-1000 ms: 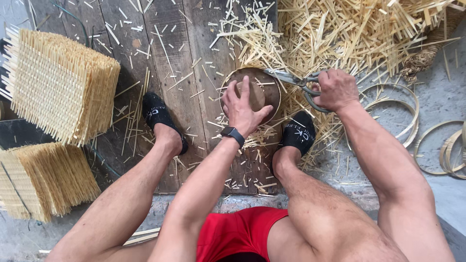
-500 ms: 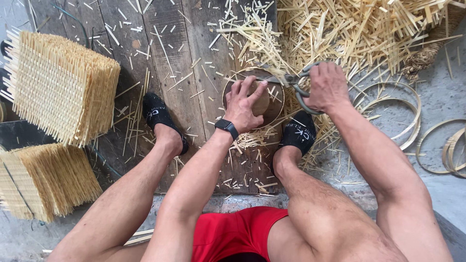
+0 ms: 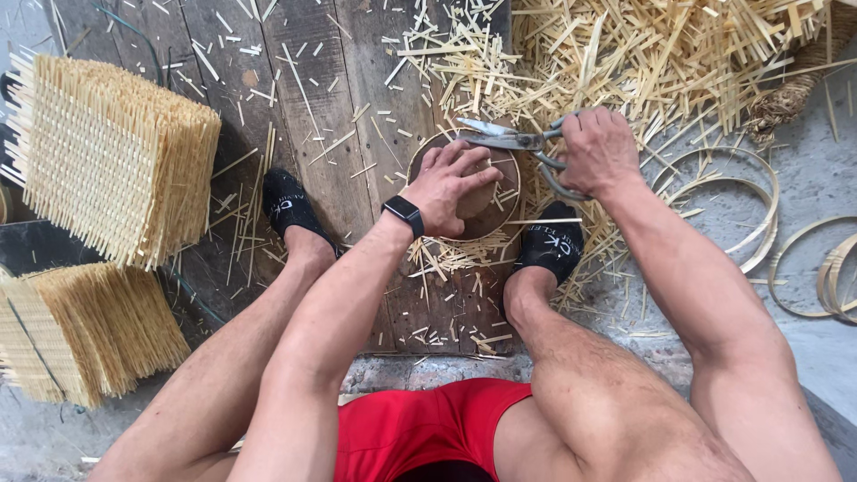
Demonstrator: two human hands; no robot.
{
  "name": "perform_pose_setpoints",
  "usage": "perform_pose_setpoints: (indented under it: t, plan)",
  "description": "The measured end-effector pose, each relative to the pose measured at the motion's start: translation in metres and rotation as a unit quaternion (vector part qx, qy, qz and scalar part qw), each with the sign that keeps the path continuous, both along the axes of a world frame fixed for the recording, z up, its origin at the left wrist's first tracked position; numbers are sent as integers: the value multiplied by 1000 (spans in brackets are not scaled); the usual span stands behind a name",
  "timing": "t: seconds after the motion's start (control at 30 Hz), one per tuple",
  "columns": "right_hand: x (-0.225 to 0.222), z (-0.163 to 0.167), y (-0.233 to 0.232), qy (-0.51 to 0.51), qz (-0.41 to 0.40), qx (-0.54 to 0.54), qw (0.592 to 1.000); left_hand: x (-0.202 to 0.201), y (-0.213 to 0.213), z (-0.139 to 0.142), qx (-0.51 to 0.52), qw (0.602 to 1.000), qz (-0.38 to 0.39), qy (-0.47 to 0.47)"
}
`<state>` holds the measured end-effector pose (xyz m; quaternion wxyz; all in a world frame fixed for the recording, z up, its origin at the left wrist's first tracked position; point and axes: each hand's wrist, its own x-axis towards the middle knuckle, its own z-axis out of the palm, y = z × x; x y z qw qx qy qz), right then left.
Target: The person sits on the floor and repeatedly assembles small round woven baskets. They place a woven mat over a wooden mold, fit a bamboo ring around the edge, and trim the excess mat with shears. Finished baskets are set aside on the floor.
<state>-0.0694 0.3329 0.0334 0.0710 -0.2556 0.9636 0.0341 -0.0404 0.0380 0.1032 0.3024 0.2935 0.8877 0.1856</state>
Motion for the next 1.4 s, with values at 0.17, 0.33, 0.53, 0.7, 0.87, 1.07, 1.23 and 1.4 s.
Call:
perform_pose_setpoints:
  t: [0.17,0.33,0.53,0.7,0.87,1.07,1.23,1.4]
  plan:
    - [-6,4,20,-171,-115,16,978,-4,-7,2,-40,994,-89,44]
    - [4,-17,49,-189,-403,-91,891,5,-14,-25,105,950,278,99]
    - [31,-13,54,-98,-394,-70,911,-2,-30,-66,42,796,603,-29]
    - [47,7,-11,-363,-387,-410,742,-13,-7,-83,166,793,581,-71]
    - [32,1,-46,-345,-406,-429,730,-24,14,-88,125,839,529,13]
    - [37,-13,-47,-276,-407,-396,775,-25,19,-86,137,826,546,20]
    - [52,-12,-41,-369,-394,-419,731,4,-8,-91,252,785,533,188]
    - [57,-14,-41,-473,-462,-463,589,47,-51,-99,179,757,620,-106]
